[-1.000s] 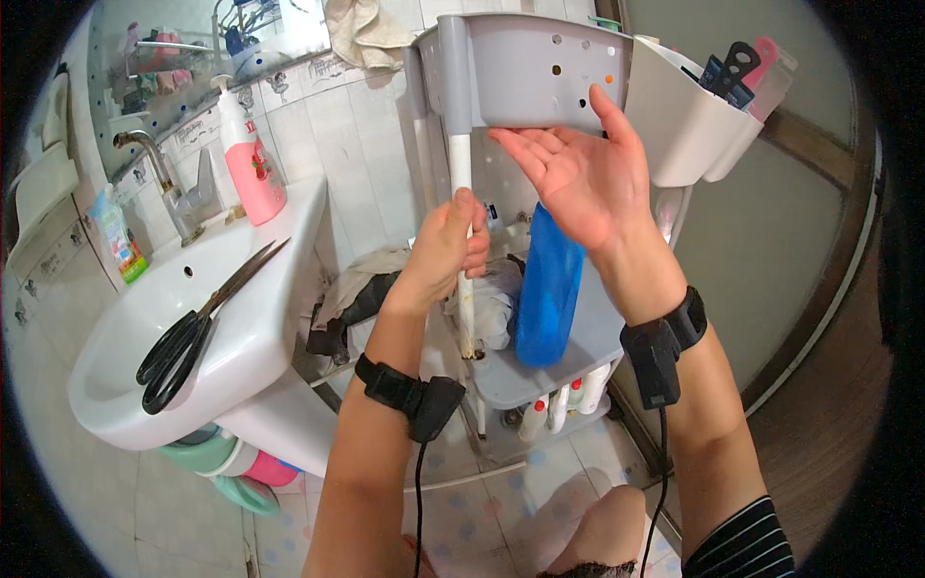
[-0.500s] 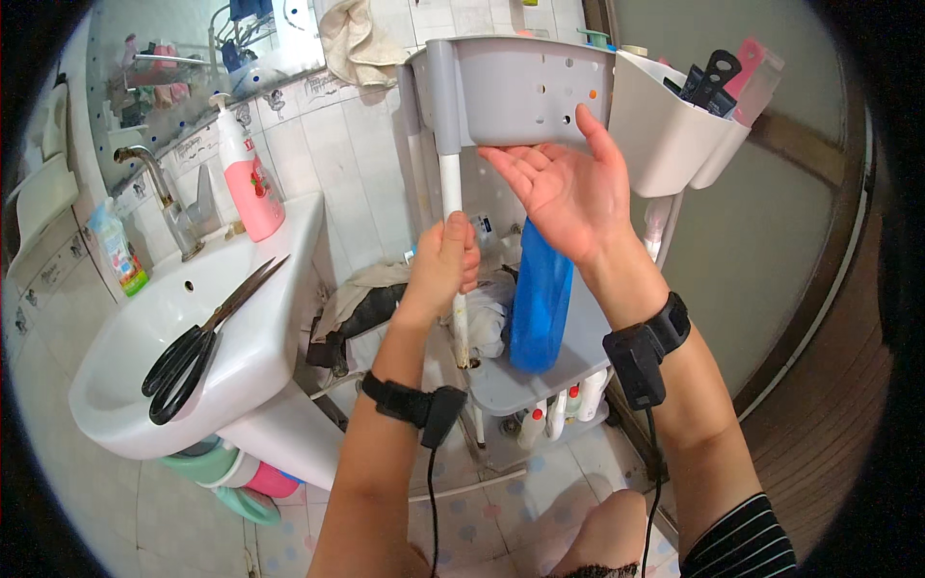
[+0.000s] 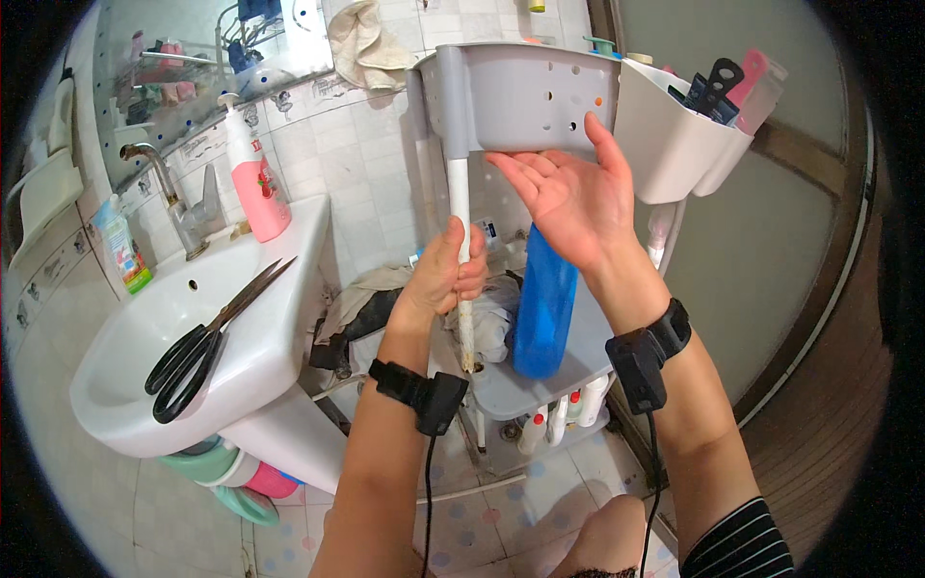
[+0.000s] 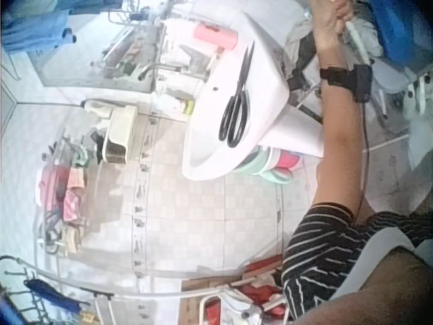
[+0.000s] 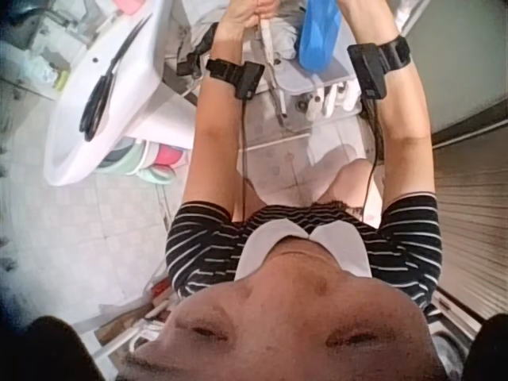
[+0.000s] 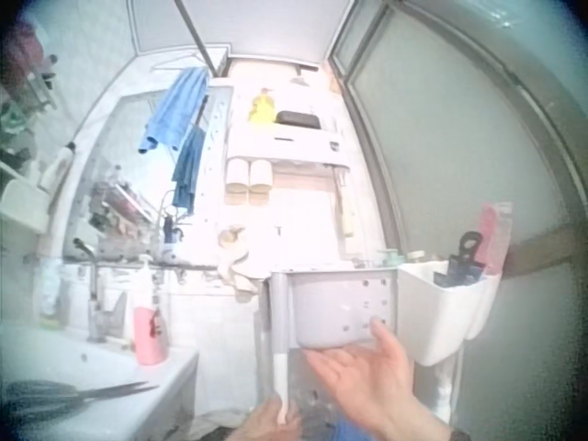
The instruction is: Assembling and modifying a plastic storage shelf in a bathroom, including cutting tubes to size.
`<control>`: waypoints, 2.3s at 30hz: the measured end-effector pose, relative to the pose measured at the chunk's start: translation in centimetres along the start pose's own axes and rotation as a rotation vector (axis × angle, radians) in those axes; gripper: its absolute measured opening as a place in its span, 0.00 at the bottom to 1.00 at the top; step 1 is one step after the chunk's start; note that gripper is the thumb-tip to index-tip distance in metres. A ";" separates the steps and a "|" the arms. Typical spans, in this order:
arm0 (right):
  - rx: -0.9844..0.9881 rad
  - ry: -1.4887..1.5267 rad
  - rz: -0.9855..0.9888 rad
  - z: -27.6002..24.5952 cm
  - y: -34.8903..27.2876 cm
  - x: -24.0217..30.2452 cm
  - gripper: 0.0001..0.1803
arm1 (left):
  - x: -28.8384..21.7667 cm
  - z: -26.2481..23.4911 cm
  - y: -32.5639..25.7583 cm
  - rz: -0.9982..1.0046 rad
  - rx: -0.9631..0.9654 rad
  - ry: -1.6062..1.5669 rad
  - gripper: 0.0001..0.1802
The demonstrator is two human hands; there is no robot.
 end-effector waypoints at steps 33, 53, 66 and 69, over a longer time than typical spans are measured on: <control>-0.043 0.090 0.026 0.0 0.0 -0.1 0.42 | 8.4 -4.5 -5.4 -0.037 -0.259 0.085 0.16; 0.018 0.041 0.013 -0.1 -0.1 0.1 0.44 | 8.8 -3.4 -5.9 0.221 -0.633 0.573 0.20; -0.044 0.060 0.022 0.1 -0.2 0.2 0.45 | 8.7 -2.7 -6.3 0.164 -0.572 0.459 0.18; -0.034 0.059 0.028 0.2 -0.2 0.3 0.45 | 8.6 -3.1 -6.4 0.197 -0.598 0.491 0.17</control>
Point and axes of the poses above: each hand's wrist, its own y-axis towards the middle knuckle, its own z-axis out of the palm, x = y × z, the point moved 4 cm from there along y, towards the middle knuckle, and after that the axes turned 6 degrees about -x, right-handed, at the moved point
